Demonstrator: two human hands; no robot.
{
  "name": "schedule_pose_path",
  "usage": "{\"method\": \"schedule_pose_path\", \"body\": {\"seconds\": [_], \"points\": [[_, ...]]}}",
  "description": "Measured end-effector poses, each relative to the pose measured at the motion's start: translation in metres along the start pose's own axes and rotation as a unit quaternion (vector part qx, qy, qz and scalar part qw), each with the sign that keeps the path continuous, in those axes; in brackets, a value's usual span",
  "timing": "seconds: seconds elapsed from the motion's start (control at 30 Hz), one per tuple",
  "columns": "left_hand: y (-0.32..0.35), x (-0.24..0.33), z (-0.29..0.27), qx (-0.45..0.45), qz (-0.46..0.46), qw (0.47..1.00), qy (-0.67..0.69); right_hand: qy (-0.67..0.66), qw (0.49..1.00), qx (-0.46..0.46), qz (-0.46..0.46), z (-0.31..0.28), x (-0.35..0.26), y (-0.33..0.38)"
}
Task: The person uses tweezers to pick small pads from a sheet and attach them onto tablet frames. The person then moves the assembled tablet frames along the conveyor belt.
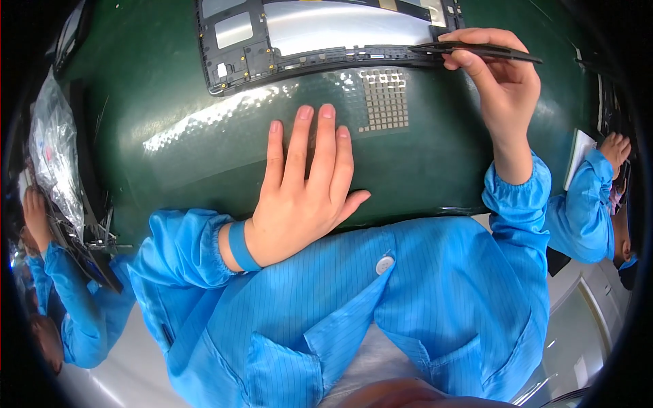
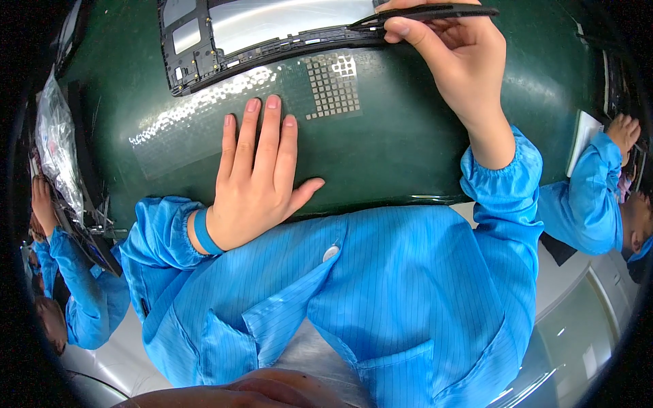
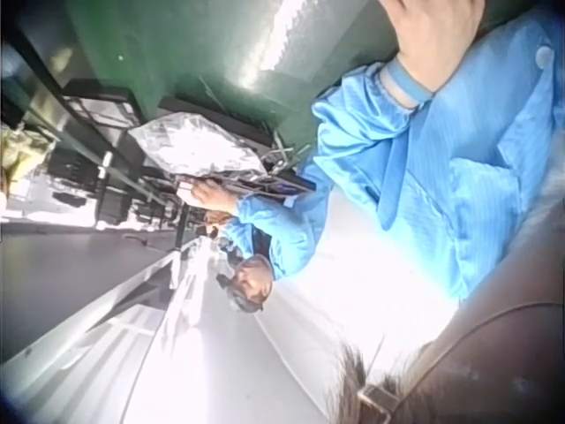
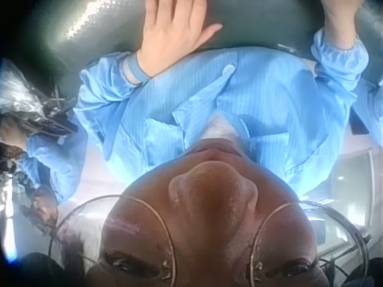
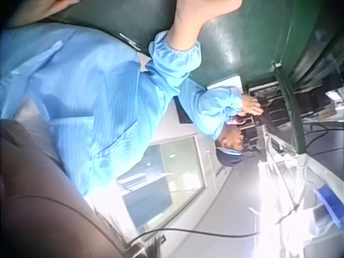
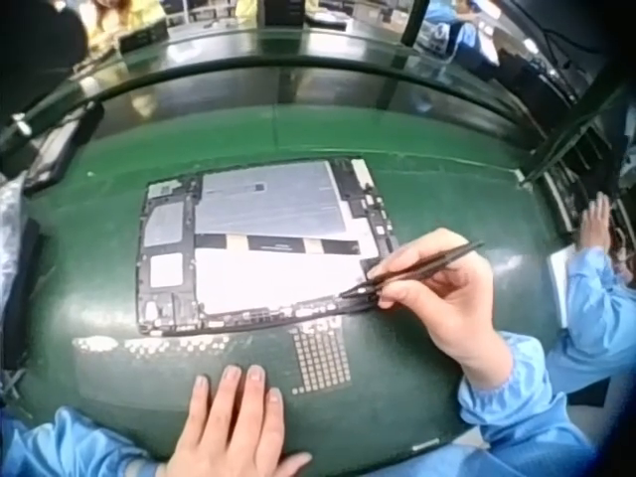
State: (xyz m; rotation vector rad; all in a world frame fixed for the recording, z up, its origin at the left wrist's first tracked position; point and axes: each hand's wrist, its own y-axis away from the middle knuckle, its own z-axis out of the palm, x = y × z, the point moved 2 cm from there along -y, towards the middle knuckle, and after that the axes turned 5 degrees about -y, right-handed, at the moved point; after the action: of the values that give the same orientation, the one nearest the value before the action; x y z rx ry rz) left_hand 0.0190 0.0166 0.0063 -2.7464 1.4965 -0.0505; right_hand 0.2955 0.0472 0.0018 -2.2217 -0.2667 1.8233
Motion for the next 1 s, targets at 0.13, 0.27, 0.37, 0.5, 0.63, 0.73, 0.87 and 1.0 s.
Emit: {"method": "schedule_pose_path", "body": {"seconds": [0.13,0.27,0.37,0.5,0.63,0.73,0.87,1.0], "points": [[-0.001,0.001,0.0,0.008,-0.01,1.0,0.006,0.0,0.999,0.031,-0.034,0.003,-0.004,0.008],[-0.003,0.001,-0.002,0.01,-0.012,1.0,0.01,-0.154,0.979,-0.02,0.129,0.041,-0.023,0.034],[-0.004,-0.001,-0.006,-0.001,0.01,1.0,-0.018,-0.155,0.972,-0.034,0.173,0.057,-0.019,0.043],[-0.002,0.0,0.001,-0.001,0.003,1.0,0.018,-0.147,0.973,-0.042,0.173,0.059,-0.018,0.041],[-0.002,-0.001,0.001,-0.002,0.005,1.0,0.019,-0.141,0.973,-0.037,0.176,0.061,-0.018,0.041],[-0.002,-0.001,0.001,-0.002,0.007,1.0,0.019,-0.128,0.975,-0.038,0.176,0.062,-0.018,0.04],[-0.002,0.0,0.0,-0.004,0.008,1.0,0.015,-0.035,0.988,-0.069,0.137,0.06,-0.021,0.041],[-0.004,0.0,0.0,-0.003,0.009,1.0,0.016,0.023,0.996,-0.09,-0.003,0.053,-0.022,0.04]]}}
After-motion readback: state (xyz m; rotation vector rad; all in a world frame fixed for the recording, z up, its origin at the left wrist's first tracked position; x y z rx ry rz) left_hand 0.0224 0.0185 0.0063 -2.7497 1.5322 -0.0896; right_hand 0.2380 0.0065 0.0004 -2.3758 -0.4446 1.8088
